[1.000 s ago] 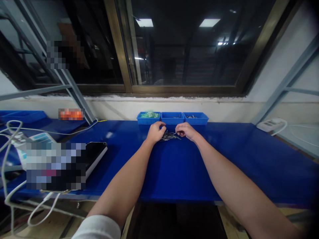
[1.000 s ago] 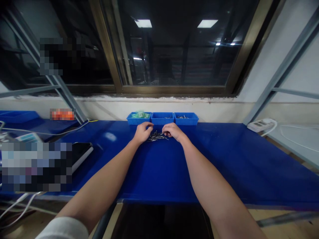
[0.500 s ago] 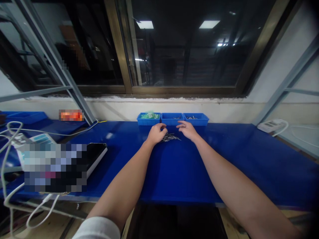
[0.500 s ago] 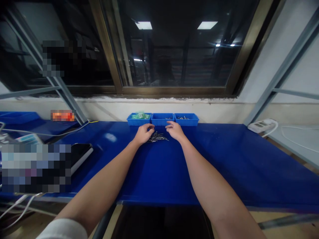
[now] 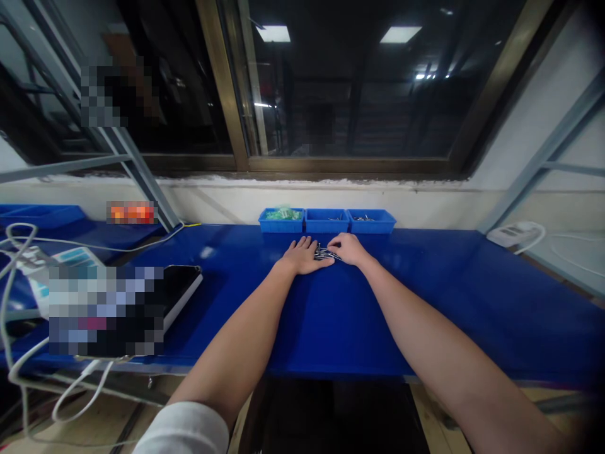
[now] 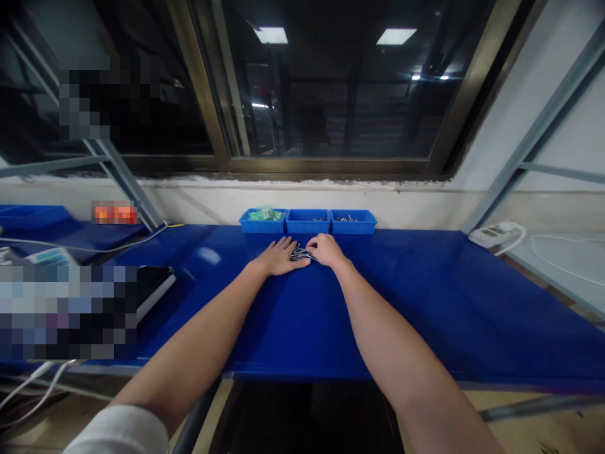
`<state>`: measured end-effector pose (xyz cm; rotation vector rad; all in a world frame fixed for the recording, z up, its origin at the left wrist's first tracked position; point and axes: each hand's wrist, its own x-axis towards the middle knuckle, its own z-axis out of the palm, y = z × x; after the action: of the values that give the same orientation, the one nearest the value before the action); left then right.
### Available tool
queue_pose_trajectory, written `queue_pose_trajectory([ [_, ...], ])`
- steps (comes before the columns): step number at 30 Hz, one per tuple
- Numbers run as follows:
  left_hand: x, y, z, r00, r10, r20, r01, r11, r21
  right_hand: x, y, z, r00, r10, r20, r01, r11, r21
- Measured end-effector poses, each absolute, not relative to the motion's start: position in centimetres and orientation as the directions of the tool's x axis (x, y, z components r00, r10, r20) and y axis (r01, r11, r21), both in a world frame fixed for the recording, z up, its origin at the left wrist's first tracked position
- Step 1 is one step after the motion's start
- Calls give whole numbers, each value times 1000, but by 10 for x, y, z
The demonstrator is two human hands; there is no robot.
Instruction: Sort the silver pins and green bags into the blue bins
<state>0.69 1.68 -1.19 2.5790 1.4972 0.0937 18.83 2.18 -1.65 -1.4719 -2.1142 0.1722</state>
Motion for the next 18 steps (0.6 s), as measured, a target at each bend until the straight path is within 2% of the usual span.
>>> queue_pose_trajectory([
  [5,16,15,-16,492,866,85,849,-499,173,185,24,-19,-199,926,321,869,318,-379],
  [8,19,15,-15,509,834,211,818,-546,182,187,24,-19,-137,929,343,862,283,-421],
  [12,19,17,-9,526,759,384,755,-625,201,190,22,-15,-124,925,359,729,331,-600],
  [16,16,18,-4,520,721,458,722,-657,215,188,17,-9,-163,931,325,460,364,-810],
  [18,15,17,-3,507,721,472,725,-653,218,187,14,-7,-154,937,315,327,349,-878],
])
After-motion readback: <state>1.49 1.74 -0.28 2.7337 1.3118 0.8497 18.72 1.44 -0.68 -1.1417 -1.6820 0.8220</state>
